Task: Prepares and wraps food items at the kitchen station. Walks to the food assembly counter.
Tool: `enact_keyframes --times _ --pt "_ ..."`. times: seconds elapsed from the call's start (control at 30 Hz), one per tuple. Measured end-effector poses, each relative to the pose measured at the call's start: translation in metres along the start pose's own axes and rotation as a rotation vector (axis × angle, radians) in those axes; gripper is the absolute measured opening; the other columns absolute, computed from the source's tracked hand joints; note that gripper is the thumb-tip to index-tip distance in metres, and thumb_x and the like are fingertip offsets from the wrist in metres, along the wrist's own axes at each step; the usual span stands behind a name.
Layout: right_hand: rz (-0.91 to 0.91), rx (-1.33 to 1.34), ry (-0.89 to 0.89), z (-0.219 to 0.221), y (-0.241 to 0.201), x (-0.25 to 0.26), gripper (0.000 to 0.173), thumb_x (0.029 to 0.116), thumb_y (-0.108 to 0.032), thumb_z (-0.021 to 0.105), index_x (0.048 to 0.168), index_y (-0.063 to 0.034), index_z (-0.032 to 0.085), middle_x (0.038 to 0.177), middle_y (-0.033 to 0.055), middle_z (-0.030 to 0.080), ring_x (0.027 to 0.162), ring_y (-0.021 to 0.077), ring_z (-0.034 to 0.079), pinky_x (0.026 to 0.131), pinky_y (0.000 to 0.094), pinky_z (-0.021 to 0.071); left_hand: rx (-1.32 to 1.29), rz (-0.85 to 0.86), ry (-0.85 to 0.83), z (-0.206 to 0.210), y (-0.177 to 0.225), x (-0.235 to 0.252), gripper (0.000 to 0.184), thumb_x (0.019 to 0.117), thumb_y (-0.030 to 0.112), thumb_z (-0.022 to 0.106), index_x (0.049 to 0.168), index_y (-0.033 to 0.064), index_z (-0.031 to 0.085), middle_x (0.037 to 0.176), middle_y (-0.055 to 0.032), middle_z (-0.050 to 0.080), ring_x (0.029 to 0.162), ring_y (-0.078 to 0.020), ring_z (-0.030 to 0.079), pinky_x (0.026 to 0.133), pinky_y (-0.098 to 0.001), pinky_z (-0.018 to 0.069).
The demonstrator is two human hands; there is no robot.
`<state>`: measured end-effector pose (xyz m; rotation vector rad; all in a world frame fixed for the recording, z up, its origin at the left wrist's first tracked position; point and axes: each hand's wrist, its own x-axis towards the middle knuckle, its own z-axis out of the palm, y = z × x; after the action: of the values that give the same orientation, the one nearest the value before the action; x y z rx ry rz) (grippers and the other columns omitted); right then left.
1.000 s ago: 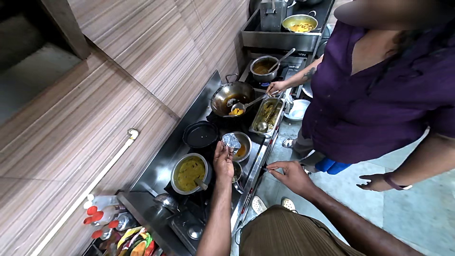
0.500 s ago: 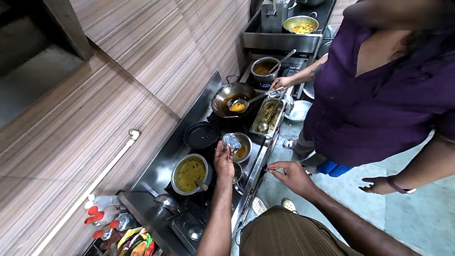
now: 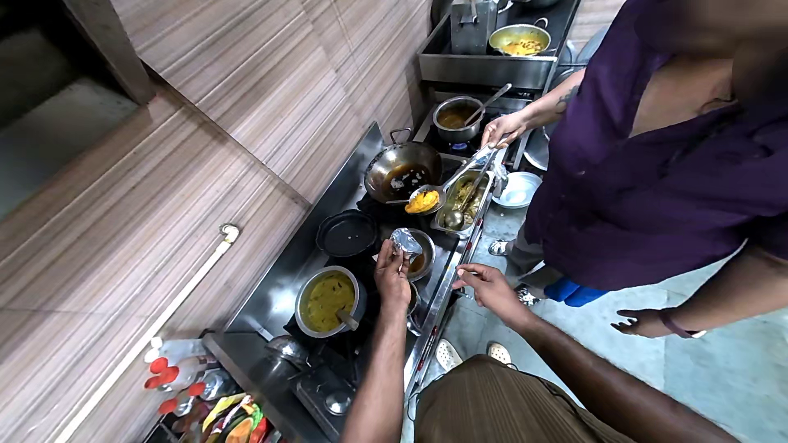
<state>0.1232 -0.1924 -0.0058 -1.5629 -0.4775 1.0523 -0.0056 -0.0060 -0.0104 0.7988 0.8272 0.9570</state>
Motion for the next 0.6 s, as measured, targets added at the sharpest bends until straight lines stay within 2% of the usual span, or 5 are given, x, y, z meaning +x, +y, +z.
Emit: enact_keyframes --times 0.17,0.4,0.53,0.6 --pt "0.105 0.086 -0.055 0.013 -0.004 0.01 0.037 0.108 -0.038 0.052 0.131 -0.0136 0.067 0.101 0.0045 0.078 0.055 0.0112 0.057 0.048 0.0253 0.0407 0.0 0.017 0.041 0.007 0.0 0.002 0.05 0.0941 -0.005 0.065 0.141 0.0101 0.058 0.136 -0.0079 0.061 0.105 -0.0204 0.065 0.088 -0.0388 0.0567" --pt "0.209 0.163 -0.081 0.045 -0.006 0.038 0.045 0.1062 -0.051 0.049 0.127 -0.0161 0.067 0.106 0.0015 0.078 0.063 0.0112 0.061 0.051 0.0256 0.0415 -0.017 0.014 0.009 0.009 0.0 0.005 0.05 0.0931 -0.005 0.066 0.141 0.0102 0.059 0.136 -0.0078 0.062 0.104 -0.0199 0.065 0.086 -0.0382 0.0563" --pt "0.303 0.291 -0.067 0.055 -0.001 0.061 0.052 0.1042 -0.058 0.047 0.131 -0.0167 0.065 0.113 0.0018 0.076 0.072 0.0126 0.066 0.057 0.0281 0.0477 -0.012 0.023 -0.01 0.011 -0.002 0.01 0.052 0.094 -0.004 0.066 0.143 0.0107 0.057 0.138 -0.0083 0.06 0.106 -0.0207 0.065 0.087 -0.0391 0.0564" --pt "0.325 0.358 -0.064 0.062 0.003 0.073 0.054 0.1035 -0.06 0.046 0.128 -0.0164 0.066 0.109 0.0015 0.076 0.069 0.0119 0.065 0.055 0.0268 0.0473 -0.009 0.014 -0.029 0.013 -0.003 0.012 0.053 0.0949 -0.003 0.065 0.145 0.0107 0.055 0.141 -0.0082 0.059 0.111 -0.0212 0.064 0.089 -0.0401 0.0559"
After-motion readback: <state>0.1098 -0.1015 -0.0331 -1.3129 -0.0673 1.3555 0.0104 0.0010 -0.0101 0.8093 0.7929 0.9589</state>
